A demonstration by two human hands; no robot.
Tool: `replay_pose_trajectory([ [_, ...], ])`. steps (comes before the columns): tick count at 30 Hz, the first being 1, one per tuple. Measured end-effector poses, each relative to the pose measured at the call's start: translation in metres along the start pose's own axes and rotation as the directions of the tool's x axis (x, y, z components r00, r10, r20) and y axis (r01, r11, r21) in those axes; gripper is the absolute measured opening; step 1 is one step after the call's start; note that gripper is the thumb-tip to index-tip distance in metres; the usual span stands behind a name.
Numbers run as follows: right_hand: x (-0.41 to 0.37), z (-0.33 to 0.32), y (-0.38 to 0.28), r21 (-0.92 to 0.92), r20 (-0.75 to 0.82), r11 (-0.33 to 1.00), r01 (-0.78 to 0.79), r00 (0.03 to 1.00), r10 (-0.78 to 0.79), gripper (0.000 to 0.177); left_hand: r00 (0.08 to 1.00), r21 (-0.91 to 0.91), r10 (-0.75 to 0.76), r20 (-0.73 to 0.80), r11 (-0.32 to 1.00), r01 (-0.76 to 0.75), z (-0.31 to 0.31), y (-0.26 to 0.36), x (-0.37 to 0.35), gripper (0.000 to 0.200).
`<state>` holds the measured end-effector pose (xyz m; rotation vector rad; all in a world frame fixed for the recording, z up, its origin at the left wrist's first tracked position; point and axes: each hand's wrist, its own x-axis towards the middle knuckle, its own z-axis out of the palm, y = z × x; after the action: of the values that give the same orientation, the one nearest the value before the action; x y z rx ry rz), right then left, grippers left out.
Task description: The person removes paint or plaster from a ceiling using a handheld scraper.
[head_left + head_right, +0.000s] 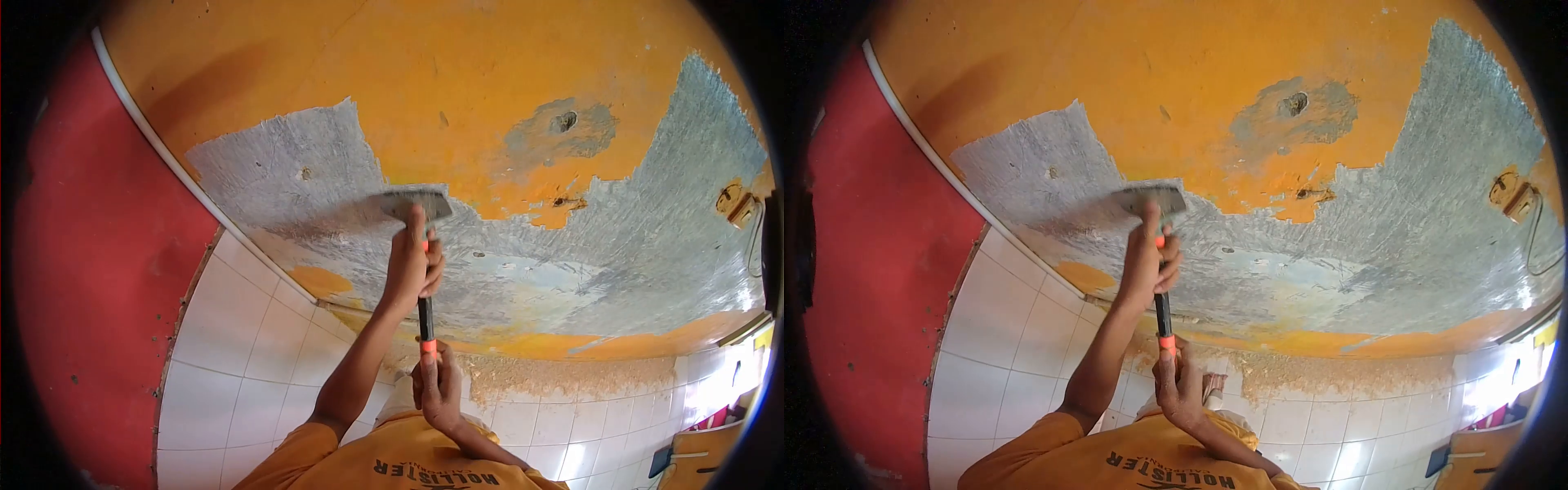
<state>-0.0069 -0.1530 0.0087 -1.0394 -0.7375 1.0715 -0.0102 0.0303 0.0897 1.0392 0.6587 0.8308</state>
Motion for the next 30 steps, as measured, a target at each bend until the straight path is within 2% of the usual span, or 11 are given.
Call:
replay_pose_trajectory([
  [4, -0.003, 0.010, -0.002, 0.041, -0.020, 0.998, -0.058, 0.998, 0.058, 0.035, 1.000, -0.002, -0.001, 0.022, 1.000, 0.001, -0.003, 0.008, -0.002, 0.057],
  [5, -0.003, 0.008, 0.007, 0.020, -0.021, 0.999, -0.050, 0.998, 0.051, 0.035, 0.999, 0.011, -0.025, -0.027, 1.000, 0.026, -0.008, -0.005, -0.001, 0.057],
  [8, 0.001, -0.003, 0.024, -0.017, -0.016, 1.000, -0.020, 1.000, 0.020, 0.036, 1.000, 0.028, -0.007, 0.022, 1.000, 0.006, -0.010, -0.020, 0.002, 0.057],
  [11, 0.001, 0.004, -0.010, 0.005, -0.020, 0.998, -0.067, 0.998, 0.067, 0.038, 1.000, -0.015, 0.023, 0.005, 1.000, -0.023, 0.003, 0.011, 0.001, 0.057],
  [14, 0.001, 0.000, 0.028, -0.052, -0.040, 0.998, -0.032, 0.999, 0.029, 0.038, 1.000, 0.014, -0.016, -0.020, 1.000, 0.016, -0.011, -0.013, 0.002, 0.058],
  [17, -0.003, -0.004, 0.016, -0.034, -0.006, 0.995, -0.089, 0.996, 0.089, 0.038, 1.000, 0.011, -0.002, -0.017, 1.000, 0.002, -0.007, -0.014, 0.002, 0.059],
  [20, 0.002, 0.005, -0.007, 0.038, -0.066, 0.998, -0.056, 0.996, 0.058, 0.038, 1.000, -0.018, 0.002, 0.024, 1.000, -0.002, -0.005, 0.006, 0.003, 0.060],
  [22, 0.002, 0.004, 0.001, -0.004, -0.028, 0.999, -0.045, 0.999, 0.045, 0.038, 0.999, 0.014, 0.008, 0.045, 1.000, -0.009, -0.006, 0.008, 0.002, 0.059],
  [24, 0.004, 0.004, 0.016, -0.048, -0.034, 0.998, -0.045, 0.998, 0.043, 0.038, 0.998, 0.043, -0.026, -0.060, 0.999, 0.029, -0.003, -0.004, -0.002, 0.057],
  [26, 0.006, 0.002, 0.013, -0.014, -0.047, 0.998, -0.055, 0.997, 0.054, 0.038, 1.000, 0.043, -0.019, 0.001, 0.999, 0.018, 0.001, -0.001, -0.003, 0.057],
  [30, 0.001, 0.005, -0.005, 0.004, -0.058, 0.999, -0.044, 0.997, 0.044, 0.040, 1.000, 0.001, 0.010, -0.008, 1.000, -0.010, 0.006, 0.008, 0.001, 0.057],
])
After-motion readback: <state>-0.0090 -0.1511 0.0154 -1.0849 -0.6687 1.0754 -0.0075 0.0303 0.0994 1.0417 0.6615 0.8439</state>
